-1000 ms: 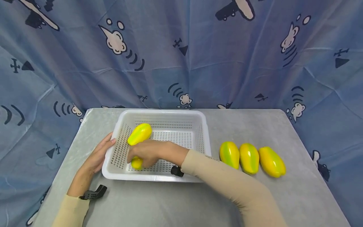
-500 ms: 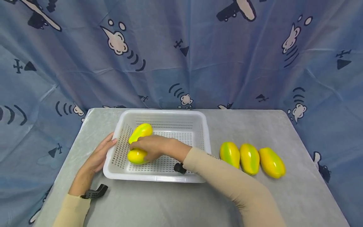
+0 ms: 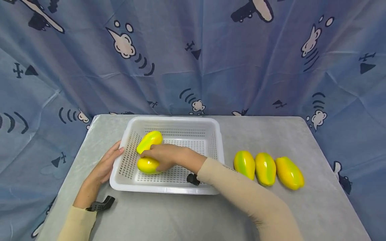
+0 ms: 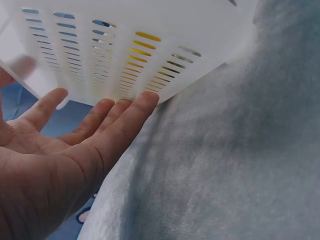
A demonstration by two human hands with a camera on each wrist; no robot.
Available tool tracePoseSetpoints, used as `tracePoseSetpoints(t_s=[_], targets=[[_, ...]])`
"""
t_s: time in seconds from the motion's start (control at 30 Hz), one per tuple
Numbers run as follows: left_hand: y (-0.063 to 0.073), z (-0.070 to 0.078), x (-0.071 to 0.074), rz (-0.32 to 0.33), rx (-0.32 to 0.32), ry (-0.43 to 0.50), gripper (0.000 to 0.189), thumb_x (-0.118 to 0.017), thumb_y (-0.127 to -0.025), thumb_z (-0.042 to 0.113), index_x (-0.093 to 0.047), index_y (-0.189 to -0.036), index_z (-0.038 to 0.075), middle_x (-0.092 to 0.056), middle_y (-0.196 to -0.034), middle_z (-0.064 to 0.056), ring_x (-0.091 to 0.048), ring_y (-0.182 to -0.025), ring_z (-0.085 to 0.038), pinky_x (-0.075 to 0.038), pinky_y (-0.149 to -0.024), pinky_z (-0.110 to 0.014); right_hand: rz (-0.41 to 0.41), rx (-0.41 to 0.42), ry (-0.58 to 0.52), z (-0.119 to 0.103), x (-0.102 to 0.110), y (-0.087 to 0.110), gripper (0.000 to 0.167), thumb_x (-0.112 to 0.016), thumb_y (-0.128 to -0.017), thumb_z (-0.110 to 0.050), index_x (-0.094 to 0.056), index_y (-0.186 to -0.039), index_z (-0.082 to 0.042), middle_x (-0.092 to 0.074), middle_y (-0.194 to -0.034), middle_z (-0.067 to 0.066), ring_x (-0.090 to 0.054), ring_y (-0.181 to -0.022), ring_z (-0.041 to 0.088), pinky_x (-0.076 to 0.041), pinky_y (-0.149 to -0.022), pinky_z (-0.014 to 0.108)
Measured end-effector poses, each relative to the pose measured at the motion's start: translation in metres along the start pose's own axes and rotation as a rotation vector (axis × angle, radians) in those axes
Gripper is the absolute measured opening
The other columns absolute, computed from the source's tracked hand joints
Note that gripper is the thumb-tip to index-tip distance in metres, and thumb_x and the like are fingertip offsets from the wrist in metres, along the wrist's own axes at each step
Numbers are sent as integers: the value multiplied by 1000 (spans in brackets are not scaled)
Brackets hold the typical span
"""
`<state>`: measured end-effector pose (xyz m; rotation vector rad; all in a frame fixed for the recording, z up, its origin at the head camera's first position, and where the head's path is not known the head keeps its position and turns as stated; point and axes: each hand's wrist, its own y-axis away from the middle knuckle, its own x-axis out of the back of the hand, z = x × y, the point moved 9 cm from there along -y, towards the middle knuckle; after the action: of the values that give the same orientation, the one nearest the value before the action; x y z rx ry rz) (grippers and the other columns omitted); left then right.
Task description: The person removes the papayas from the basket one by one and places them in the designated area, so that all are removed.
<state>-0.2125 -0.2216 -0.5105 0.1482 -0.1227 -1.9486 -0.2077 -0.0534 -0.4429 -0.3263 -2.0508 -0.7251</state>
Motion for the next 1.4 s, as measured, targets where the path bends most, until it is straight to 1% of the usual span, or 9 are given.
tracePoseSetpoints(t_s=[0.13,0.3,0.4,0.67,0.83,0.93,1.03,1.2,1.4], targets=[[0,-2,-1,-7,-2,0,66,-38,-116,37,-10,-172,15,-25,-170,-31,-47,-144,-49,-60,-101,-43,19,-8,-16,3,1,7,70,-79,-95,-20,-49,-158,-28,-60,-146,4,-58,-121,16,-50,-112,37],[1,-6,1,-7,11,17,66,-39,-116,35,-10,-172,14,-25,-170,-31,-57,-135,-33,-60,-99,-39,61,-6,-34,4,5,16,70,-78,-95,-20,-48,-158,-28,-58,-147,5,-58,-120,18,-52,-110,38],[1,-6,2,-5,8,15,66,-39,-116,35,-10,-171,14,-26,-170,-31,-59,-132,-28,-60,-98,-39,96,6,-53,3,10,23,70,-78,-95,-19,-48,-158,-27,-55,-152,6,-58,-124,19,-52,-112,40],[-4,0,2,-2,-5,13,67,-39,-115,39,-12,-171,15,-26,-170,-30,-52,-139,-40,-59,-100,-41,192,-1,-93,13,28,39,70,-78,-95,-20,-48,-158,-25,-50,-161,5,-58,-134,22,-50,-116,42],[0,-1,3,-6,-2,32,67,-40,-116,37,-11,-171,14,-27,-168,-32,-60,-133,-31,-60,-97,-40,244,-9,-126,15,40,50,70,-78,-94,-20,-49,-158,-25,-55,-154,5,-59,-130,20,-52,-113,40],[2,0,3,2,4,27,67,-40,-115,38,-11,-171,15,-27,-168,-32,-60,-134,-32,-61,-97,-40,275,-9,-145,14,47,57,72,-80,-93,-20,-48,-158,-24,-56,-151,5,-59,-128,19,-52,-112,40],[1,1,2,9,9,13,67,-40,-115,38,-12,-171,16,-27,-169,-30,-55,-138,-39,-60,-98,-41,299,-12,-160,13,53,64,73,-80,-94,-21,-47,-159,-23,-56,-152,6,-60,-129,21,-52,-113,41],[1,2,2,16,10,8,66,-41,-115,38,-13,-171,16,-28,-169,-30,-56,-137,-37,-60,-98,-39,338,-26,-176,16,58,74,74,-81,-94,-23,-46,-160,-24,-54,-155,5,-59,-134,21,-52,-114,42],[0,2,-2,-9,1,16,67,-39,-116,37,-10,-172,15,-26,-169,-32,-54,-138,-40,-60,-99,-40,396,-36,-232,27,59,90,74,-79,-96,-26,-44,-161,-26,-54,-155,4,-60,-129,21,-58,-104,42]])
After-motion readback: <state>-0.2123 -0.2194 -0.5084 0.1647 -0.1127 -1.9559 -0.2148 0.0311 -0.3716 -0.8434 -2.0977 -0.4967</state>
